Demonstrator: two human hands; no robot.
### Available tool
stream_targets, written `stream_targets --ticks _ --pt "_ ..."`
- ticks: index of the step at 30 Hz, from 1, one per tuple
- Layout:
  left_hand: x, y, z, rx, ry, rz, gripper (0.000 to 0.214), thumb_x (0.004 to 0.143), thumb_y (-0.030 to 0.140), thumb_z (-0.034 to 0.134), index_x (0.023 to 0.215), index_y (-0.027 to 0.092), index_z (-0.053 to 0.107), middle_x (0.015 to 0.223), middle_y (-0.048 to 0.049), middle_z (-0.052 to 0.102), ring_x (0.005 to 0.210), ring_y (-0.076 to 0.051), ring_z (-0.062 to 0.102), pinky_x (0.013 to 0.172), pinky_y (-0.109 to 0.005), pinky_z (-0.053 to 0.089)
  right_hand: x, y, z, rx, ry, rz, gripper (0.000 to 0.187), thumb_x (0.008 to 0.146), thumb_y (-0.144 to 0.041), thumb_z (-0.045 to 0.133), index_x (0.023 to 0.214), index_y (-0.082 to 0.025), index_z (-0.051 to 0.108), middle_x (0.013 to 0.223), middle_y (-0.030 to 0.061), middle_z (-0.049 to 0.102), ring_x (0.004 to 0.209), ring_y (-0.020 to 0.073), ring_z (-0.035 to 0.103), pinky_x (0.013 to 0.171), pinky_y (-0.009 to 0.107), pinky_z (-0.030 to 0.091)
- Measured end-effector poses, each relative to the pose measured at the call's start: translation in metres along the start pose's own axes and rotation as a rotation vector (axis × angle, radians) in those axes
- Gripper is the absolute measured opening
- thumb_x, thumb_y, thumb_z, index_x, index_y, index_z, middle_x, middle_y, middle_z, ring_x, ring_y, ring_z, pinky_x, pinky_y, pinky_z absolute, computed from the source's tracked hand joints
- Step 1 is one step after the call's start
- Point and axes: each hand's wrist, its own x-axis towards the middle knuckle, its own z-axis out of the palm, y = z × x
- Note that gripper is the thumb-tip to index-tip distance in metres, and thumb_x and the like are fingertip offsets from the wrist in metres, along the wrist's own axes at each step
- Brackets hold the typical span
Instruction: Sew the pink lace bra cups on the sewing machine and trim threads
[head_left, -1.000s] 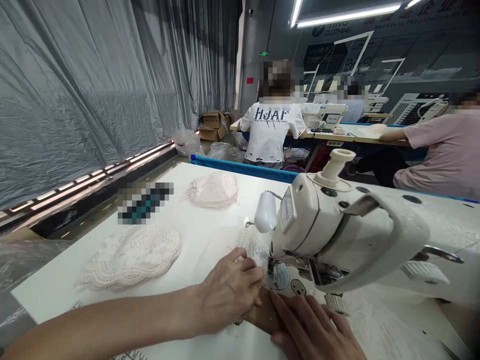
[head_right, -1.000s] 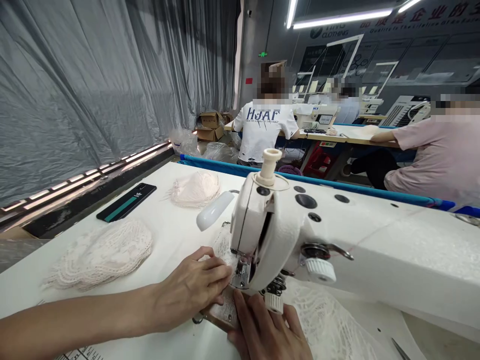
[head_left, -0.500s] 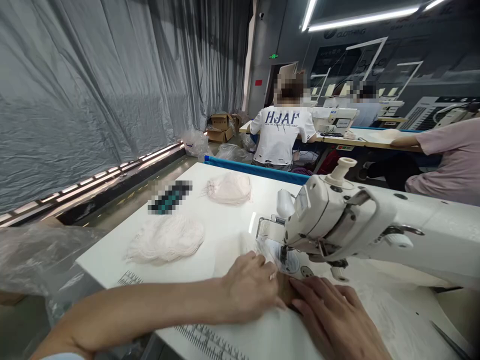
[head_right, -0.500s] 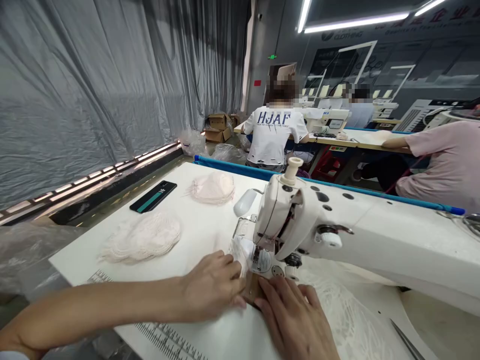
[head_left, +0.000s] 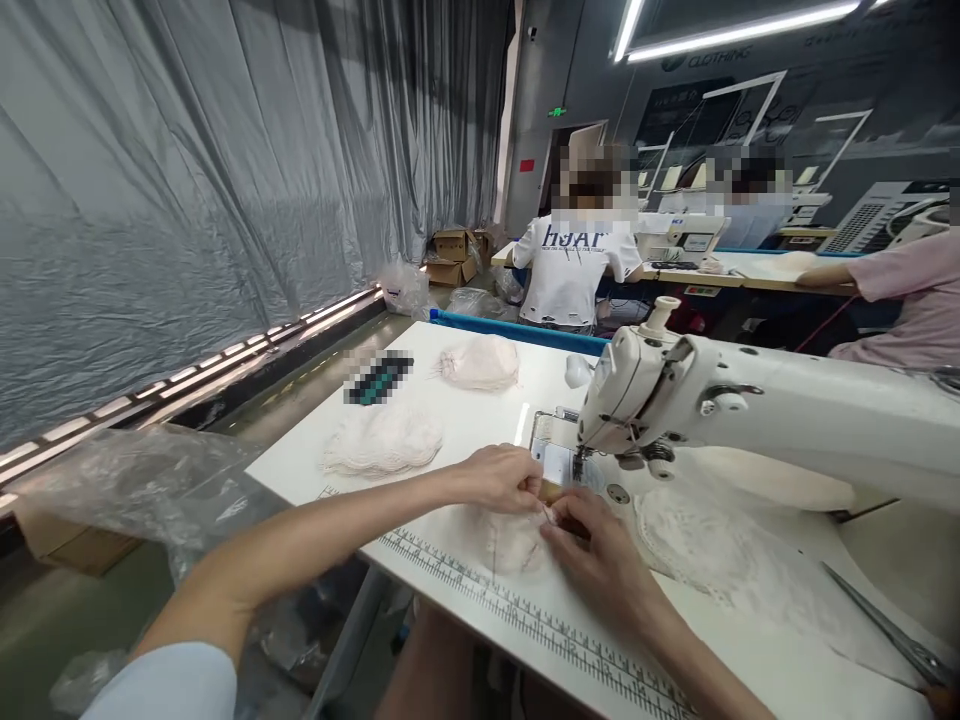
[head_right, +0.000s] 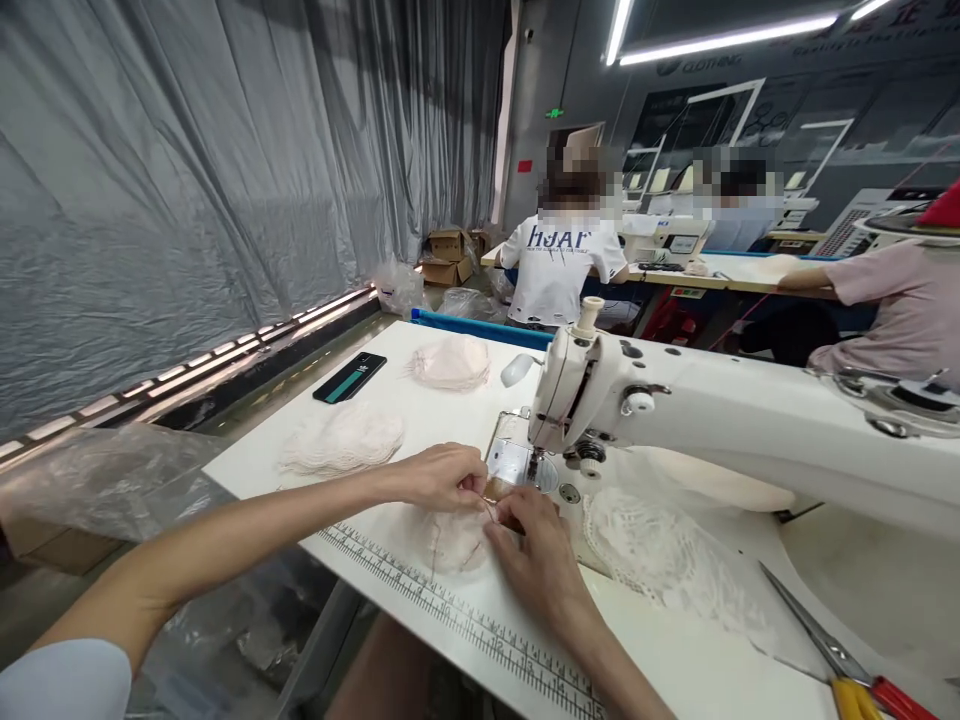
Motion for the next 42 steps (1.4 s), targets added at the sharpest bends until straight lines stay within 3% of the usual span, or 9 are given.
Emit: stream_targets --ticks 4,9,14,19,25,29,35,39,42 --pt "-0.05 0.022 -0.026 -0.123 0.105 0.052 0.012 0.08 0.024 0.058 0.074 0.015 0.055 0.102 -0.0047 0.057 0.1 -0.019 0.051 0.083 -0.03 0.037 -0.005 -0.029 -0.018 0.243 -0.155 0.0 0.032 0.091 -0.048 0.041 0.079 -0.021 0.052 0.069 0.0011 0.057 0.064 0.016 0.056 0.057 0.027 0.047" --pt "-0.073 0.045 -0.022 -0.757 0.012 0.056 0.047 0.071 0.047 0.069 0.104 0.018 0.053 0.067 0.0051 0.054 0.059 -0.008 0.046 0.056 -0.02 0.032 -0.021 -0.061 -0.052 0.545 -0.164 0.117 0.029 0.085 -0.052 0.053 0.09 -0.023 0.056 0.065 -0.001 0.056 0.057 0.0142 0.051 0.048 0.023 0.038" --pt "-0.072 0.051 0.006 -1.025 0.083 -0.011 0.044 0.069 0.054 0.067 0.068 0.012 0.053 0.057 0.0055 0.043 0.052 -0.005 0.035 0.049 -0.019 0.024 -0.047 -0.064 -0.056 0.555 -0.316 0.184 0.036 0.079 -0.052 0.062 0.095 -0.02 0.057 0.079 0.0013 0.061 0.068 0.0161 0.056 0.058 0.025 0.044" --pt "-0.076 0.05 0.002 -1.142 0.033 -0.079 0.045 0.064 0.053 0.072 0.069 0.011 0.057 0.064 0.0021 0.052 0.06 -0.008 0.045 0.059 -0.02 0.033 -0.07 -0.055 -0.049 0.425 -0.444 0.154 0.038 0.08 -0.051 0.059 0.068 -0.015 0.057 0.064 0.0005 0.057 0.063 0.0148 0.054 0.057 0.025 0.043" --pt "-0.076 0.052 -0.036 -0.881 0.198 0.232 0.038 0.076 0.049 0.065 0.075 0.012 0.062 0.07 -0.0009 0.059 0.067 -0.011 0.052 0.065 -0.022 0.037 -0.052 -0.063 -0.079 0.081 -0.031 -0.035 0.026 0.087 -0.039 0.051 0.072 -0.019 0.059 0.06 -0.001 0.053 0.055 0.0131 0.046 0.051 0.024 0.035" --pt "-0.081 0.039 -0.023 -0.487 0.105 0.419 0.023 0.085 0.036 0.059 0.084 0.015 0.068 0.087 -0.005 0.068 0.086 -0.016 0.059 0.087 -0.029 0.036 -0.057 -0.05 -0.073 -0.127 0.074 -0.222 0.023 0.091 -0.027 0.042 0.092 -0.023 0.065 0.095 0.0065 0.067 0.085 0.0208 0.06 0.071 0.03 0.044" --pt "-0.091 -0.007 0.021 -0.303 -0.166 0.328 0.021 0.083 0.038 0.062 0.077 0.019 0.069 0.104 -0.003 0.066 0.099 -0.018 0.058 0.094 -0.031 0.031 -0.085 -0.015 -0.047 -0.156 -0.139 -0.133 0.02 0.09 -0.037 0.049 0.091 -0.027 0.066 0.092 0.0022 0.07 0.077 0.0186 0.065 0.066 0.026 0.049" --pt "-0.069 -0.015 0.017 -0.282 0.047 0.115 0.024 0.09 0.037 0.05 0.09 0.018 0.064 0.101 -0.0042 0.062 0.093 -0.017 0.056 0.083 -0.029 0.039 -0.066 -0.006 -0.053 -0.178 -0.066 0.049 0.034 0.095 -0.043 0.036 0.083 -0.023 0.061 0.069 0.001 0.066 0.061 0.0164 0.062 0.054 0.025 0.047" --pt "-0.042 -0.011 0.024 -0.111 0.086 0.025 0.037 0.075 0.04 0.068 0.105 0.021 0.059 0.11 -0.0065 0.052 0.104 -0.025 0.047 0.086 -0.037 0.037 -0.041 -0.003 -0.041 -0.244 -0.028 0.011 0.028 0.091 -0.047 0.042 0.096 -0.024 0.058 0.088 0.0051 0.066 0.065 0.0183 0.061 0.053 0.028 0.047"
